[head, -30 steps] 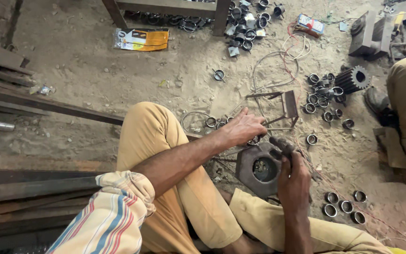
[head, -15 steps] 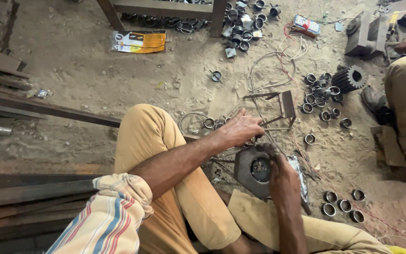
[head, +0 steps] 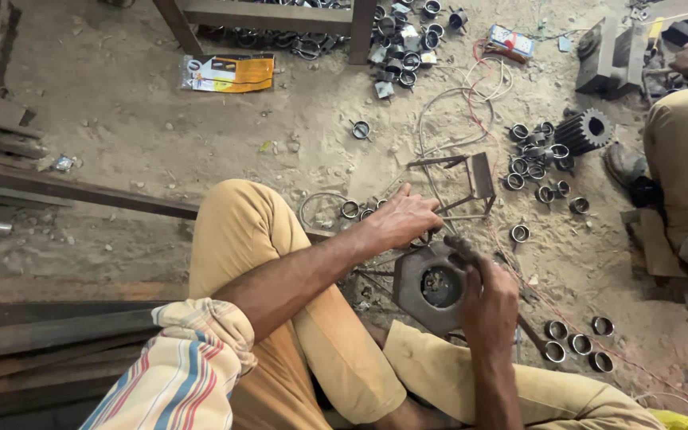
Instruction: The person sits on the floor and uses a hammer to strike small metal rings placed on a metal block. They repeatedly pick up rings, position them, and hammer them, occasionally adjusting their position and handling the tools.
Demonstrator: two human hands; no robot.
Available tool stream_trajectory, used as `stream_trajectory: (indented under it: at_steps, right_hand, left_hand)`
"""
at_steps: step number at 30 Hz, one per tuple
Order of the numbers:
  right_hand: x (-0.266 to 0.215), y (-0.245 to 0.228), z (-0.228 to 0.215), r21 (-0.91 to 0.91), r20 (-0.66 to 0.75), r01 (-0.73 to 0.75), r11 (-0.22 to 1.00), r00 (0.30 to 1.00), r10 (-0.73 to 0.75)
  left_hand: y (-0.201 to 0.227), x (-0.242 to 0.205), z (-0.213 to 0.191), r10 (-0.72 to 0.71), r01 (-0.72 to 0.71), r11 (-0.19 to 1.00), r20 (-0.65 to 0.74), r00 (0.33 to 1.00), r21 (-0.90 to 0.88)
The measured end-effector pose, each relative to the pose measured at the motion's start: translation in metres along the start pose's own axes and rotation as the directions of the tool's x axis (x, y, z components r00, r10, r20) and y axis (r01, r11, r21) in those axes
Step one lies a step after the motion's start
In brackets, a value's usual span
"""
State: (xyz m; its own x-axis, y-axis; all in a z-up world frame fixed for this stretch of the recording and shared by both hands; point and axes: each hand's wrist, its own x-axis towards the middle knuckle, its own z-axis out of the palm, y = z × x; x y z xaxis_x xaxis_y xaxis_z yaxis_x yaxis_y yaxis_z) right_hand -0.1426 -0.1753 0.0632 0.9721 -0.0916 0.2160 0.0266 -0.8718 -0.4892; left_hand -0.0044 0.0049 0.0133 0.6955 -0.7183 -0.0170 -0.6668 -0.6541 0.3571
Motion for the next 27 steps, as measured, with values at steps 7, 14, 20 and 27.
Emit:
stream_trajectory:
  at_steps: [7, 14, 20, 27]
  right_hand:
    - [0.0, -0.007, -0.002, 0.184, 0.126, -0.063, 0.981, 0.991, 0.04]
    - [0.001, -0.007, -0.009, 0.215, -0.15, 0.007, 0.977, 0.988, 0.026]
    - [-0.003, -0.014, -0.014, 0.215, 0.079, 0.029, 0.976, 0.996, -0.047]
    - [0.0, -0.002, -0.009, 0.112, 0.032, 0.007, 0.994, 0.999, -0.011]
  left_hand:
    - [0.002, 0.002, -0.005, -0.037, 0.038, 0.998, 0.014, 0.999, -0.049]
    - [-0.003, -0.005, -0.008, 0.048, -0.048, 0.999, 0.032, 0.998, 0.009]
    - [0.005, -0.007, -0.02, 0.025, -0.024, 1.0, 0.055, 0.998, -0.015]
    - [0.006, -0.011, -0.032, 0.028, -0.03, 0.999, 0.1, 0.995, 0.015]
